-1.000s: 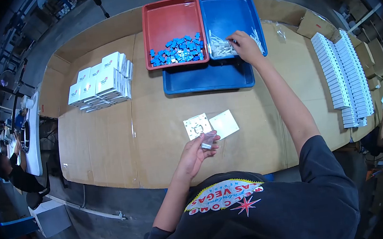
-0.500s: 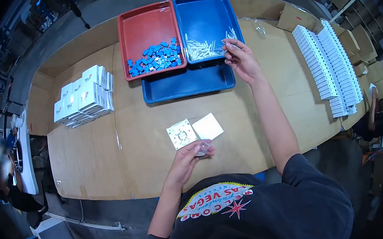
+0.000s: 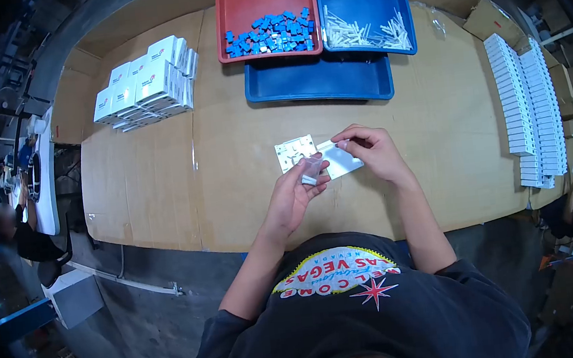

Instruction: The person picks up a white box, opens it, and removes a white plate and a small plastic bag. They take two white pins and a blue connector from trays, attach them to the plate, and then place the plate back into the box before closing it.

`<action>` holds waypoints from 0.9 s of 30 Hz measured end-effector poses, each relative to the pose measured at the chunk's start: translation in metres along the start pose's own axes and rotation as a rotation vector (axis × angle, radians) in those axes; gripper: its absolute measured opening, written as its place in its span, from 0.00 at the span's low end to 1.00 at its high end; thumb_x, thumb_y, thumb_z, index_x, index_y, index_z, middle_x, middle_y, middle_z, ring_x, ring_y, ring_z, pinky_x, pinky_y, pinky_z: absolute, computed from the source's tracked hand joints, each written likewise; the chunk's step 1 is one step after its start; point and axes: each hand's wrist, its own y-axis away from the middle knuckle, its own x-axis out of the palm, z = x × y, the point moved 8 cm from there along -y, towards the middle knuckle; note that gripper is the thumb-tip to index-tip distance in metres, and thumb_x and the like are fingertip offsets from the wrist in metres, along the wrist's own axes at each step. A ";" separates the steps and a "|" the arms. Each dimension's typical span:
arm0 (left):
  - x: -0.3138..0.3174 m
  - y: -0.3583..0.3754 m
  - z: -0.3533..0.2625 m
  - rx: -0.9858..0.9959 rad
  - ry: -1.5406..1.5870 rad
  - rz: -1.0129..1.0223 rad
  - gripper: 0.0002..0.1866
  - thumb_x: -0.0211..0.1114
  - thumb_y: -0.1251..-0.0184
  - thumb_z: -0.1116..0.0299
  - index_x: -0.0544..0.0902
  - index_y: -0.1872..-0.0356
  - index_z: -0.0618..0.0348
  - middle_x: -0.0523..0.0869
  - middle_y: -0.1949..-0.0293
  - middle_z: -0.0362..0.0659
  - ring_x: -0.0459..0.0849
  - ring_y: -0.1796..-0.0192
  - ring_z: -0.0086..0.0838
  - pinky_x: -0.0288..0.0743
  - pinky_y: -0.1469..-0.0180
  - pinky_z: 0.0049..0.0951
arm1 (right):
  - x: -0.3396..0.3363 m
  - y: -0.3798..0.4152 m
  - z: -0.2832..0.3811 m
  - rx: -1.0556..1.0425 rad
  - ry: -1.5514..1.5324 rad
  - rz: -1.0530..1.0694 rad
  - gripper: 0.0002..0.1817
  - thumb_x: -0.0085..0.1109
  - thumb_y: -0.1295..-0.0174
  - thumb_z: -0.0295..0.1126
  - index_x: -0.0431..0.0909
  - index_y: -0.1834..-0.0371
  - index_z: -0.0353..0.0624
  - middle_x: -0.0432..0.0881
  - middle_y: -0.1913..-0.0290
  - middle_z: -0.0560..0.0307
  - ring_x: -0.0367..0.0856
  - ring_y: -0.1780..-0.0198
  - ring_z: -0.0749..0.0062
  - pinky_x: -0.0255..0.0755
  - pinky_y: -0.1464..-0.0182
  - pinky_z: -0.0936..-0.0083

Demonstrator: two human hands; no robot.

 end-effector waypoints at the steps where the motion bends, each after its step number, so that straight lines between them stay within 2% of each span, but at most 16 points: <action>1: 0.001 0.000 0.002 -0.011 0.002 0.011 0.26 0.50 0.10 0.54 0.76 0.30 0.66 0.88 0.40 0.53 0.90 0.47 0.34 0.84 0.41 0.36 | 0.004 0.003 0.007 -0.035 0.022 0.009 0.08 0.68 0.28 0.25 0.91 0.50 0.36 0.87 0.58 0.66 0.79 0.56 0.85 0.71 0.54 0.82; 5: 0.009 0.002 0.002 -0.031 0.013 0.060 0.26 0.53 0.11 0.53 0.76 0.29 0.64 0.88 0.39 0.51 0.90 0.46 0.32 0.83 0.42 0.33 | 0.004 0.004 0.017 0.079 0.146 0.026 0.07 0.71 0.29 0.27 0.90 0.53 0.36 0.85 0.66 0.68 0.73 0.65 0.88 0.67 0.62 0.82; 8: 0.015 0.003 0.002 -0.047 0.011 0.094 0.26 0.53 0.11 0.53 0.75 0.29 0.63 0.88 0.39 0.51 0.90 0.46 0.32 0.83 0.42 0.34 | 0.006 -0.003 0.018 0.111 0.193 0.102 0.07 0.72 0.30 0.28 0.91 0.54 0.38 0.84 0.66 0.68 0.70 0.67 0.88 0.65 0.65 0.81; 14: 0.012 0.007 0.004 -0.065 0.013 0.111 0.25 0.48 0.09 0.54 0.74 0.28 0.64 0.88 0.39 0.52 0.90 0.44 0.35 0.86 0.41 0.37 | 0.030 -0.013 0.034 -0.059 0.161 0.279 0.05 0.73 0.33 0.28 0.91 0.57 0.41 0.83 0.70 0.68 0.70 0.69 0.86 0.64 0.65 0.81; 17: 0.012 0.009 0.000 -0.063 0.003 0.096 0.24 0.51 0.10 0.53 0.76 0.29 0.63 0.88 0.40 0.50 0.90 0.45 0.33 0.84 0.41 0.35 | 0.039 -0.013 0.041 -0.018 0.171 0.291 0.06 0.74 0.34 0.28 0.90 0.58 0.39 0.82 0.72 0.67 0.70 0.69 0.85 0.64 0.65 0.80; 20: 0.009 0.008 0.002 -0.069 0.007 0.086 0.24 0.54 0.11 0.53 0.78 0.32 0.63 0.88 0.40 0.48 0.89 0.44 0.32 0.83 0.41 0.34 | 0.041 -0.015 0.037 0.075 0.299 0.320 0.06 0.71 0.33 0.26 0.90 0.57 0.37 0.87 0.67 0.62 0.76 0.67 0.83 0.72 0.62 0.78; 23: 0.007 0.008 0.003 -0.070 0.018 0.089 0.23 0.54 0.11 0.54 0.79 0.33 0.63 0.89 0.41 0.48 0.89 0.44 0.32 0.84 0.41 0.34 | 0.046 -0.015 0.039 0.071 0.259 0.332 0.05 0.73 0.34 0.27 0.90 0.59 0.38 0.84 0.67 0.64 0.75 0.66 0.81 0.70 0.60 0.77; 26: 0.003 0.006 0.006 -0.075 0.011 0.077 0.22 0.55 0.11 0.54 0.80 0.34 0.63 0.89 0.41 0.48 0.90 0.45 0.32 0.84 0.42 0.34 | 0.049 -0.017 0.041 -0.192 0.284 0.367 0.05 0.72 0.33 0.27 0.90 0.58 0.37 0.87 0.57 0.59 0.82 0.57 0.75 0.75 0.51 0.75; 27: 0.002 0.005 0.006 -0.077 0.006 0.069 0.22 0.55 0.11 0.54 0.80 0.34 0.63 0.89 0.41 0.48 0.90 0.45 0.32 0.84 0.42 0.33 | 0.049 -0.017 0.041 -0.190 0.295 0.387 0.06 0.71 0.32 0.27 0.90 0.58 0.37 0.87 0.53 0.57 0.83 0.54 0.72 0.75 0.48 0.75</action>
